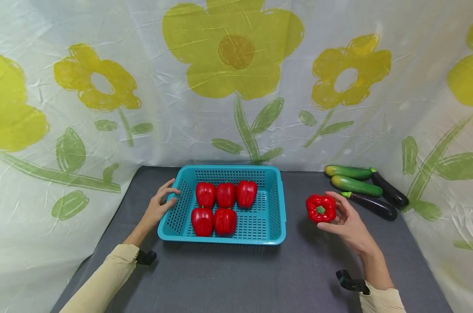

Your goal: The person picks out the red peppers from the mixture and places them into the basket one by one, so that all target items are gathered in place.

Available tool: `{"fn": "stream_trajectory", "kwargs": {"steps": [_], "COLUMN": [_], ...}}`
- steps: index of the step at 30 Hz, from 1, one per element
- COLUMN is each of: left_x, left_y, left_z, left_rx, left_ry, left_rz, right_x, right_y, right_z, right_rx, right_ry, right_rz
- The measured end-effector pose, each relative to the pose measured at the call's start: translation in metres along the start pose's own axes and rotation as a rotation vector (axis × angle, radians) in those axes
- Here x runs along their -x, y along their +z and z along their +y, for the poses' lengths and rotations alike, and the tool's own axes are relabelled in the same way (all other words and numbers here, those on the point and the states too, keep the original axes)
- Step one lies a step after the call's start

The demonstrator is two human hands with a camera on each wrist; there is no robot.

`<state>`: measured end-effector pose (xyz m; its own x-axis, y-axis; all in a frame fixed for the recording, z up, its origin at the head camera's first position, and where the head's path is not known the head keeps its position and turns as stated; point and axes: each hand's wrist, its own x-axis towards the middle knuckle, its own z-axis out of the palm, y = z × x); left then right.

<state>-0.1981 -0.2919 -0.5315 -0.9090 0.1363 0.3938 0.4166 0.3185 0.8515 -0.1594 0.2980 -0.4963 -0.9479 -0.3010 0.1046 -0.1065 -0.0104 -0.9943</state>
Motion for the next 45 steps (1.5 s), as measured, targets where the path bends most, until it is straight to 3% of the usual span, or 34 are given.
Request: {"fn": "stream_trajectory", "kwargs": {"steps": [6,10,16,19,23,30,45], "left_x": [-0.003,-0.003,-0.001,-0.001,0.002,0.003,0.0], "left_y": [-0.002,-0.003,-0.001,-0.001,-0.002,-0.003,0.0], "left_z": [0.025,0.037,0.02,0.006,-0.003,-0.004,-0.007], "left_rx": [0.008,-0.007,-0.004,-0.018,-0.02,-0.016,0.019], "left_ry": [-0.011,-0.003,0.004,0.016,0.022,-0.001,0.013], "left_rz": [-0.019,-0.028,-0.018,0.0,0.0,0.013,0.003], "right_x": [-0.005,-0.012,-0.015,-0.019,-0.022,-0.03,-0.032], "right_y": [0.011,0.016,0.026,0.033,0.042,0.052,0.05], "right_z": [-0.001,0.0,0.008,0.013,0.018,0.03,0.035], "right_rx": [0.066,0.073,0.148,0.22,0.274,0.247,0.348], "right_ry": [-0.069,-0.079,-0.012,0.0,0.026,0.012,-0.048], "right_rz": [0.068,0.046,-0.088,-0.096,-0.103,-0.142,-0.062]}}
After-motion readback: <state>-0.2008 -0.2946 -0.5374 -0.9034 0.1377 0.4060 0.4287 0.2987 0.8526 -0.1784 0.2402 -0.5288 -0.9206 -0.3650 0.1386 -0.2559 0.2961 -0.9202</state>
